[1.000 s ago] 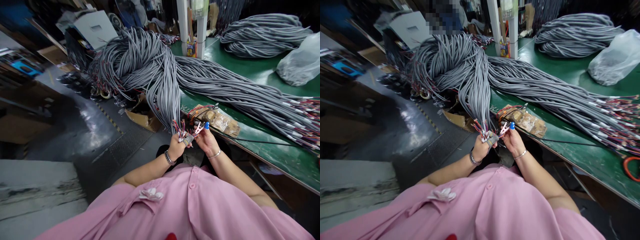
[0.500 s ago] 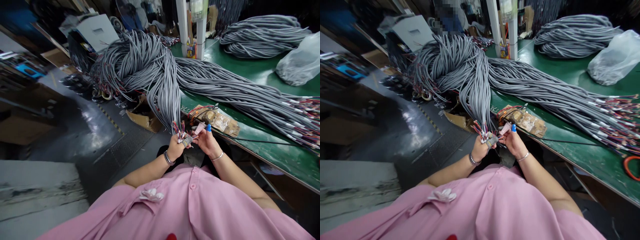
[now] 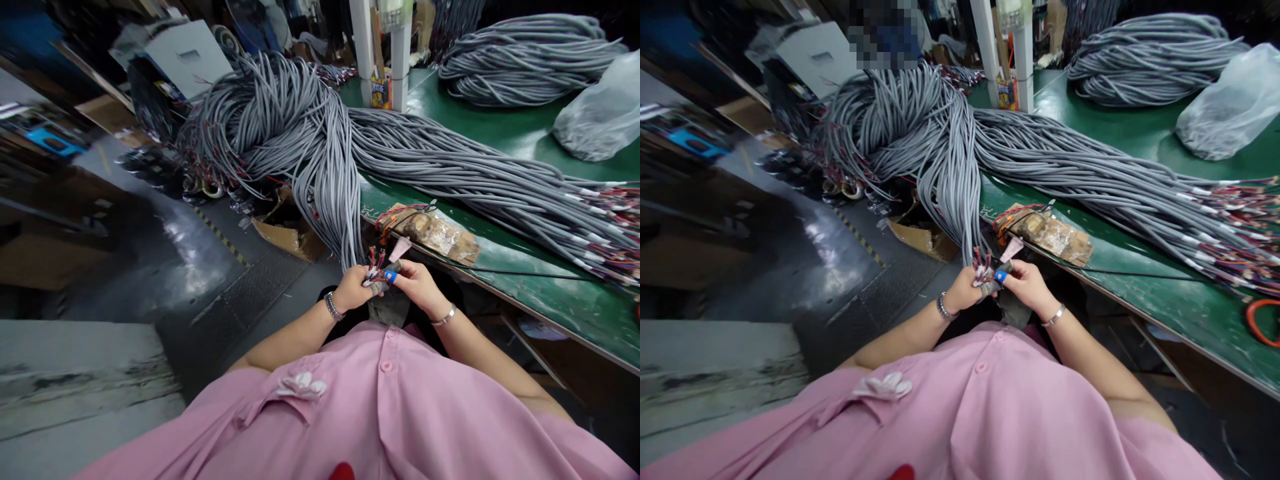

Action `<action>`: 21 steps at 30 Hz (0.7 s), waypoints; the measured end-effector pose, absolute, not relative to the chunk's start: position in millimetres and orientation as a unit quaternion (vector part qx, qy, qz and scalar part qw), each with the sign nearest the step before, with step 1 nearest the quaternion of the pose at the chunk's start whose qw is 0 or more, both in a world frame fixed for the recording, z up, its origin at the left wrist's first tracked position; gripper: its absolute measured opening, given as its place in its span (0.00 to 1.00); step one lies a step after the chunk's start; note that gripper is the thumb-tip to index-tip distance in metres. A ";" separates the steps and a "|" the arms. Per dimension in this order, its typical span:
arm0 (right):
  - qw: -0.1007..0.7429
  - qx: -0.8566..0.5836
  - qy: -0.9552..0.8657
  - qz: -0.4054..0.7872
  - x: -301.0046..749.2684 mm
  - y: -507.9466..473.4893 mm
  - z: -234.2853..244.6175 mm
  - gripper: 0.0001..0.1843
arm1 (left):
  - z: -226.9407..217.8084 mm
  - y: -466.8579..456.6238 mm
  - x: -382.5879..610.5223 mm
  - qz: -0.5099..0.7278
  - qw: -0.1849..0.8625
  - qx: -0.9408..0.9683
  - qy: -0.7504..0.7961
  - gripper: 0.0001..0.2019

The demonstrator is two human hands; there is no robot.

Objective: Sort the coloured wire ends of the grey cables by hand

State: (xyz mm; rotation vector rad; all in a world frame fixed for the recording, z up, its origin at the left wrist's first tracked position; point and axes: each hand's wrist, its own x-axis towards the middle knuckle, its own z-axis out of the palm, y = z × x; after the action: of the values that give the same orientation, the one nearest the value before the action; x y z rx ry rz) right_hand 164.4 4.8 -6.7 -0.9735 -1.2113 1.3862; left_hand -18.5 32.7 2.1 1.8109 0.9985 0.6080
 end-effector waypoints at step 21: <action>0.578 -0.413 -0.397 0.581 143.6 -15.5 -16.4 0.09 | 3.6 29.6 -21.5 0.273 0.546 0.689 0.392 0.16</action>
State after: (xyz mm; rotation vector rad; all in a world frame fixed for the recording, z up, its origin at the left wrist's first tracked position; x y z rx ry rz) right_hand 143.6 -15.5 -16.4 -0.9649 -0.9281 1.3599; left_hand -21.5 29.6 3.6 1.6326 0.9283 0.6467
